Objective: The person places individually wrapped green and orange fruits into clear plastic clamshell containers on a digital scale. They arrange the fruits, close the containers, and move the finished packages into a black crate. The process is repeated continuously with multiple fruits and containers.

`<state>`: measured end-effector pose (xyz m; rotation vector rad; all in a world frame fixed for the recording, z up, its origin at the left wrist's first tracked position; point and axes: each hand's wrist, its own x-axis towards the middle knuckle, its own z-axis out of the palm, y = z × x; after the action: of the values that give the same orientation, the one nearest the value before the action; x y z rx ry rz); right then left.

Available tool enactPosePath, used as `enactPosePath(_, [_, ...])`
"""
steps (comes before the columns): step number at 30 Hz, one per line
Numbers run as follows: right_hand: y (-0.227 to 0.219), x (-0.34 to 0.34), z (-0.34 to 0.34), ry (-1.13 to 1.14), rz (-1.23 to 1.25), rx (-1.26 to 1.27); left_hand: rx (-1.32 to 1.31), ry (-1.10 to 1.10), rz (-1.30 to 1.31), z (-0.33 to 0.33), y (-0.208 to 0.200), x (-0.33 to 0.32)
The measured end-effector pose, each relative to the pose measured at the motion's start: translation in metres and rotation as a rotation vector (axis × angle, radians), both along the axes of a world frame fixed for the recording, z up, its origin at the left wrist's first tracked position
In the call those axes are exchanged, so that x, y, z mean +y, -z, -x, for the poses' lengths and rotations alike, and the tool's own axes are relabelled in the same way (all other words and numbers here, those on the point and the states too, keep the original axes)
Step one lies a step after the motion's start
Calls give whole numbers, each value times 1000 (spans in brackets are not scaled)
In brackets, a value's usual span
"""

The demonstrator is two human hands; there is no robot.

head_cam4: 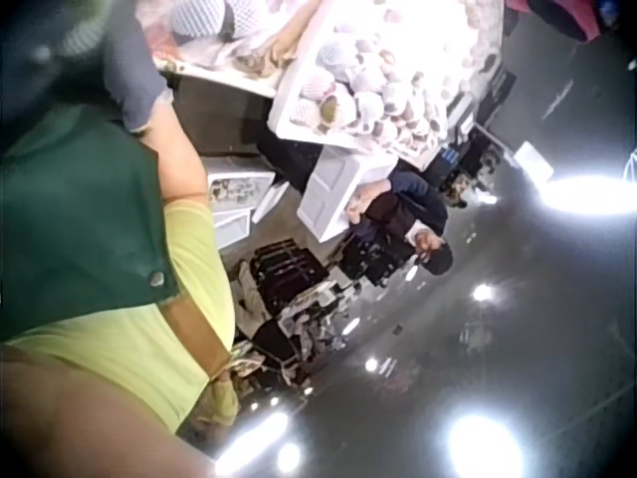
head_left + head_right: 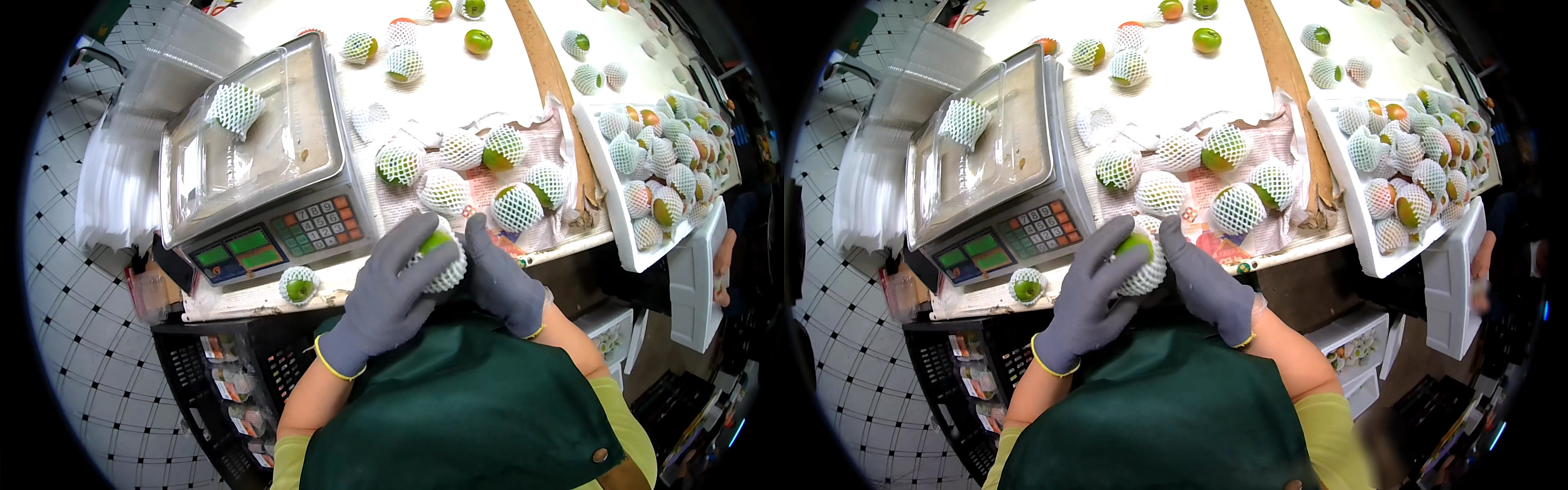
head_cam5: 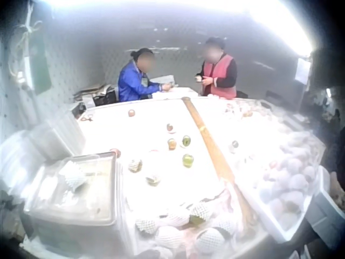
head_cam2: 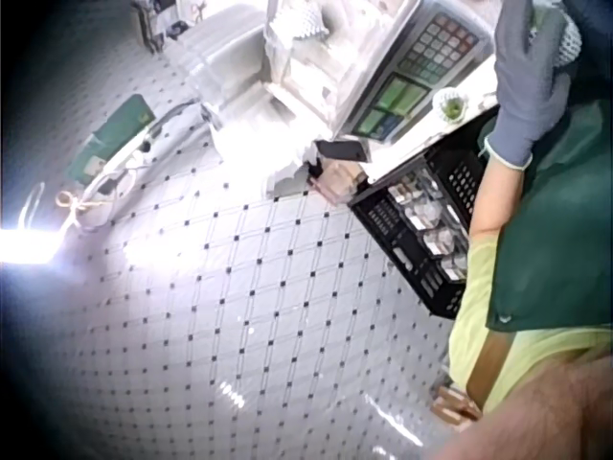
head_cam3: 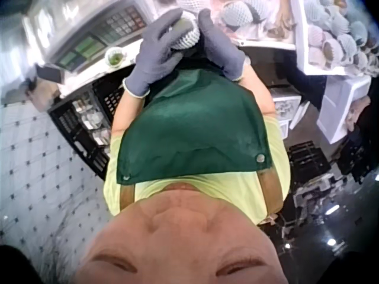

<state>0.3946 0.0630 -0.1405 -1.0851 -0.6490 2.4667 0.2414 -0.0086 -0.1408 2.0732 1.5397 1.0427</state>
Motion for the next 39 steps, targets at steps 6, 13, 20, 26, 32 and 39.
enactPosePath(6, [9, -9, -13, -161, -1036, -312, -934, -345, 439, -5, 13, -8])
enactPosePath(13, [25, -9, -7, -19, -1091, -390, -1369, -432, 632, -4, 37, -11])
enactPosePath(20, [9, -7, -7, 35, -590, -245, -1787, -549, 842, -6, 18, -4])
enactPosePath(26, [12, -10, -8, 8, -754, -302, -646, -515, 312, -1, 49, -18])
enactPosePath(32, [18, -13, -4, -49, -343, -37, -313, -490, 84, -1, 16, -7])
enactPosePath(39, [9, -5, -8, 2, -59, 284, -664, -496, 230, 5, 11, -8])
